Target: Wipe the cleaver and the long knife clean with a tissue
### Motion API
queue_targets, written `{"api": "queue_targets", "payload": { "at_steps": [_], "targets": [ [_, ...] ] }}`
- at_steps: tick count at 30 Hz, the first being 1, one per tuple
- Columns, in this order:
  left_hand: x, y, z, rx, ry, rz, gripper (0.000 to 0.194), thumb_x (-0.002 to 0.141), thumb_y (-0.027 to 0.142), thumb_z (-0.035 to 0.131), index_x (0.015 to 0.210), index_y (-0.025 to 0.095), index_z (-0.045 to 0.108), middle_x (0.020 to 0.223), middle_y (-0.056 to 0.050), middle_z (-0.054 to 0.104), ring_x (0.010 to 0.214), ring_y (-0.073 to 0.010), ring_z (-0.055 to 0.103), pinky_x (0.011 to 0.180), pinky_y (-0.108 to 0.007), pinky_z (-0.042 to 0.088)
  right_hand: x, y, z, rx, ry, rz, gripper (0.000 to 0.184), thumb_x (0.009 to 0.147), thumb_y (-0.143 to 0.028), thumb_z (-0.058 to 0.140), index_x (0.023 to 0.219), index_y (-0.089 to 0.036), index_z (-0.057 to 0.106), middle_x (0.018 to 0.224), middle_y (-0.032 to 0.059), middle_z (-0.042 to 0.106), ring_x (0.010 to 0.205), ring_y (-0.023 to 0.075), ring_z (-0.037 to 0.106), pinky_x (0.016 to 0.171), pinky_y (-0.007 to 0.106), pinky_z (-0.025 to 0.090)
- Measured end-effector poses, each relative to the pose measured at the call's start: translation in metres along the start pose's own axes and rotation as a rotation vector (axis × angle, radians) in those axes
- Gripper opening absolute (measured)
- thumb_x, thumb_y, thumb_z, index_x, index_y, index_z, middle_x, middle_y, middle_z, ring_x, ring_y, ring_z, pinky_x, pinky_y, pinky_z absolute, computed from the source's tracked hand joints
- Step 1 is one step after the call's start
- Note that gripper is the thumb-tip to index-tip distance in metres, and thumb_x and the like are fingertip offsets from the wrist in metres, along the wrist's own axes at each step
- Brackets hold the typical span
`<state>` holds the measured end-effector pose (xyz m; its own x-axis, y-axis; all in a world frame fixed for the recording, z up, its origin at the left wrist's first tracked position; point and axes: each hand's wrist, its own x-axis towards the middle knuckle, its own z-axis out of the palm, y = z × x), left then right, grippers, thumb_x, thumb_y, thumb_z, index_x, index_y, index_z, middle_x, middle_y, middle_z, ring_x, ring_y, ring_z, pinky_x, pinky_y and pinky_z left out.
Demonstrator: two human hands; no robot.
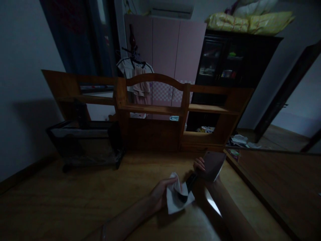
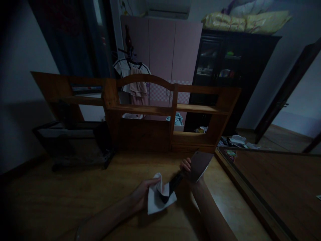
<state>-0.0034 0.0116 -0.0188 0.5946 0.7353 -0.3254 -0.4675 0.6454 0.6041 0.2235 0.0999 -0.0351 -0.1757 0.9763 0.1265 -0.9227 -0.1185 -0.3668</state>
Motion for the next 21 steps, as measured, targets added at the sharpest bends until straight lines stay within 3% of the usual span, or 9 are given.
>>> {"api": "queue_targets", "payload": {
  "at_steps": [3, 4, 6, 9, 11, 14, 16, 19, 21],
  "targets": [
    [0.005, 0.005, -0.007, 0.227, 0.134, 0.209, 0.033, 0.079, 0.040, 0.067, 0.090, 0.008, 0.062, 0.087, -0.013, 0.066, 0.079, -0.0246, 0.064, 0.080, -0.033, 0.047, 0.001, 0.001, -0.005, 0.024, 0.004, -0.035, 0.034, 0.061, 0.003, 0.046, 0.057, -0.022, 0.024, 0.043, -0.0092, 0.029, 0.029, 0.0073, 0.028, 0.032, 0.017, 0.037],
    [0.005, 0.006, -0.009, 0.330, 0.122, 0.325, 0.036, 0.076, 0.036, 0.072, 0.098, 0.010, 0.060, 0.096, -0.013, 0.065, 0.086, -0.0254, 0.063, 0.084, -0.033, 0.045, 0.001, 0.001, -0.005, 0.027, 0.006, -0.041, 0.035, 0.060, 0.004, 0.046, 0.056, -0.022, 0.024, 0.043, -0.0093, 0.030, 0.028, 0.0072, 0.027, 0.033, 0.017, 0.037],
    [0.002, 0.008, -0.010, 0.506, 0.048, 0.541, 0.060, 0.069, 0.024, 0.080, 0.121, 0.016, 0.052, 0.121, -0.015, 0.056, 0.110, -0.0266, 0.054, 0.097, -0.034, 0.037, 0.002, 0.003, -0.003, 0.026, 0.009, -0.048, 0.035, 0.058, 0.004, 0.046, 0.056, -0.022, 0.023, 0.043, -0.0099, 0.029, 0.027, 0.0067, 0.024, 0.035, 0.019, 0.038],
    [-0.009, 0.010, -0.003, 0.707, -0.025, 0.715, 0.092, 0.066, 0.013, 0.079, 0.143, 0.024, 0.030, 0.144, -0.012, 0.033, 0.135, -0.0261, 0.028, 0.110, -0.038, 0.019, 0.003, 0.007, 0.003, 0.026, 0.001, -0.055, 0.036, 0.058, 0.003, 0.047, 0.055, -0.022, 0.021, 0.042, -0.0111, 0.026, 0.026, 0.0058, 0.020, 0.036, 0.019, 0.039],
    [-0.018, 0.011, 0.007, 0.881, -0.046, 0.789, 0.086, 0.074, 0.011, 0.071, 0.145, 0.026, 0.026, 0.149, -0.010, 0.026, 0.139, -0.0257, 0.017, 0.113, -0.043, 0.009, 0.002, 0.010, 0.009, 0.034, -0.015, -0.058, 0.037, 0.059, 0.002, 0.047, 0.054, -0.022, 0.020, 0.041, -0.0111, 0.025, 0.026, 0.0060, 0.021, 0.035, 0.019, 0.037],
    [-0.030, 0.010, 0.024, 1.128, -0.068, 0.943, 0.066, 0.082, 0.010, 0.059, 0.142, 0.027, 0.037, 0.151, -0.006, 0.022, 0.141, -0.0249, 0.007, 0.113, -0.045, -0.004, -0.001, 0.012, 0.018, 0.062, -0.053, -0.061, 0.037, 0.063, -0.002, 0.049, 0.053, -0.023, 0.021, 0.041, -0.0102, 0.029, 0.028, 0.0071, 0.027, 0.032, 0.018, 0.036],
    [-0.034, 0.007, 0.032, 1.254, -0.095, 1.004, 0.059, 0.084, 0.014, 0.059, 0.138, 0.027, 0.043, 0.151, -0.005, 0.023, 0.141, -0.0266, 0.005, 0.112, -0.047, -0.008, -0.005, 0.013, 0.023, 0.074, -0.083, -0.052, 0.036, 0.065, -0.002, 0.049, 0.054, -0.024, 0.023, 0.043, -0.0095, 0.034, 0.030, 0.0070, 0.033, 0.032, 0.016, 0.036],
    [-0.036, 0.002, 0.038, 1.402, -0.132, 1.022, 0.048, 0.086, 0.019, 0.059, 0.132, 0.029, 0.051, 0.148, -0.004, 0.032, 0.141, -0.0271, 0.010, 0.112, -0.048, -0.005, -0.007, 0.018, 0.027, 0.063, -0.125, -0.028, 0.035, 0.065, 0.000, 0.050, 0.054, -0.022, 0.026, 0.045, -0.0097, 0.037, 0.034, 0.0049, 0.038, 0.036, 0.011, 0.037],
    [-0.036, 0.001, 0.041, 1.395, -0.170, 0.998, 0.041, 0.089, 0.021, 0.056, 0.129, 0.029, 0.054, 0.143, -0.004, 0.040, 0.139, -0.0256, 0.019, 0.113, -0.046, 0.006, -0.005, 0.025, 0.029, 0.035, -0.153, -0.018, 0.035, 0.066, 0.002, 0.050, 0.054, -0.022, 0.028, 0.044, -0.0105, 0.036, 0.034, 0.0039, 0.038, 0.037, 0.009, 0.037]
  ]
}}
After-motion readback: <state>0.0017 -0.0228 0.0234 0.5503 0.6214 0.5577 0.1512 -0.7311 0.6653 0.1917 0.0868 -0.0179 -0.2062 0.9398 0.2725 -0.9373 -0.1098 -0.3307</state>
